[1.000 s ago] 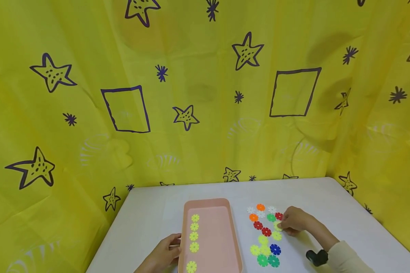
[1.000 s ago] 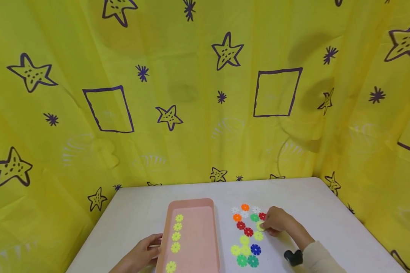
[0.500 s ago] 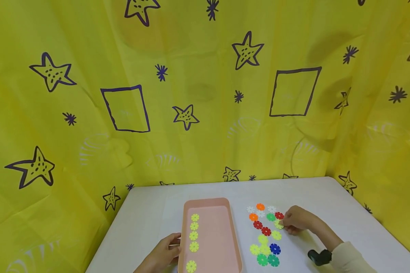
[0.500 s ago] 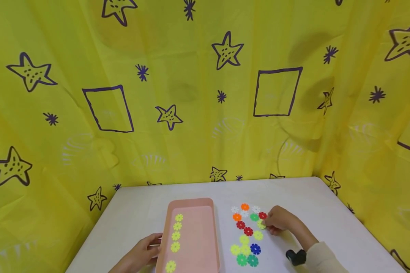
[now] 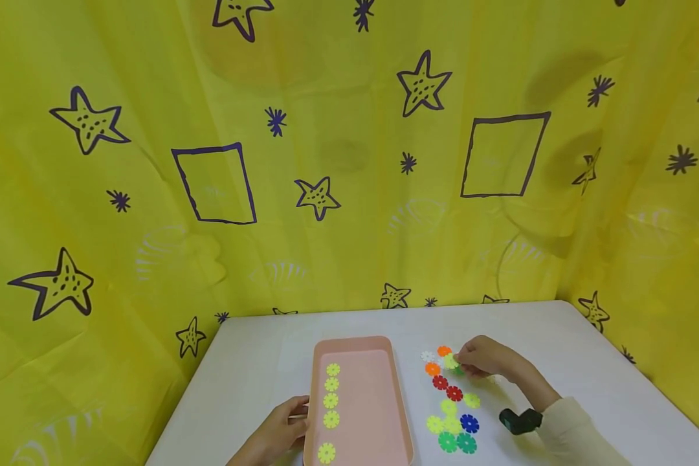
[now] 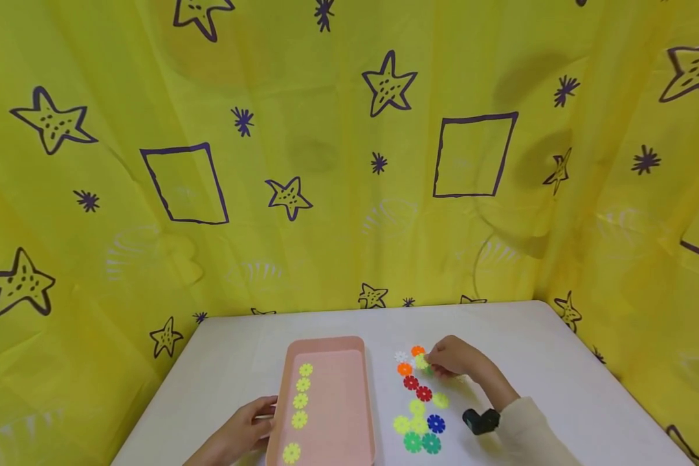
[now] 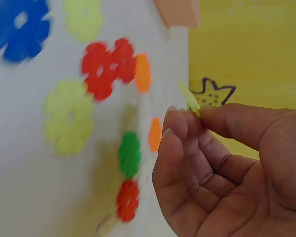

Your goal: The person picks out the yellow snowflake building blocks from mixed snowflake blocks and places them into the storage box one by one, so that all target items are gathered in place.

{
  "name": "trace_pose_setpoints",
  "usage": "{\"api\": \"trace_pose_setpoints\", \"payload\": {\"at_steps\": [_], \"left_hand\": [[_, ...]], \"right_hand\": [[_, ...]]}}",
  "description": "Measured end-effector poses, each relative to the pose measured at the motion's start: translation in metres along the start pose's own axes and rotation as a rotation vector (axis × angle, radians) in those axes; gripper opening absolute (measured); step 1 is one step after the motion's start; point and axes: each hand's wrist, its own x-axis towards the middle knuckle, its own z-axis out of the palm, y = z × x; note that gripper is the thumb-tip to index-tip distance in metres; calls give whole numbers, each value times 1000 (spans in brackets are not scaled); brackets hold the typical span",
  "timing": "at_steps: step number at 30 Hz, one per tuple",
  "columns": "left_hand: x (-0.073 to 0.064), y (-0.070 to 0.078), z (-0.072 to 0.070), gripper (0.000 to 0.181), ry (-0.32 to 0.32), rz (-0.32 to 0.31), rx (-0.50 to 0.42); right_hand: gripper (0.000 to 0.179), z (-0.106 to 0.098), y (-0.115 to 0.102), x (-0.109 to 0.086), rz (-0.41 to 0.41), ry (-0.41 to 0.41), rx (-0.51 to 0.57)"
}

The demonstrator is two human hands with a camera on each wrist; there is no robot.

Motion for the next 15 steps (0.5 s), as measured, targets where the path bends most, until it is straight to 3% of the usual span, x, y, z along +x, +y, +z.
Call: {"api": "trace_pose_setpoints", "payload": {"at_steps": [8,15], "left_hand": [[0,0,0,55,-3,-3,-11],[-1,0,-2,53,-16,-16,-24]], "right_hand": [[25,17,-45,13,-124,-72,106],[24,38,-86,30,-166,-111,157]]}}
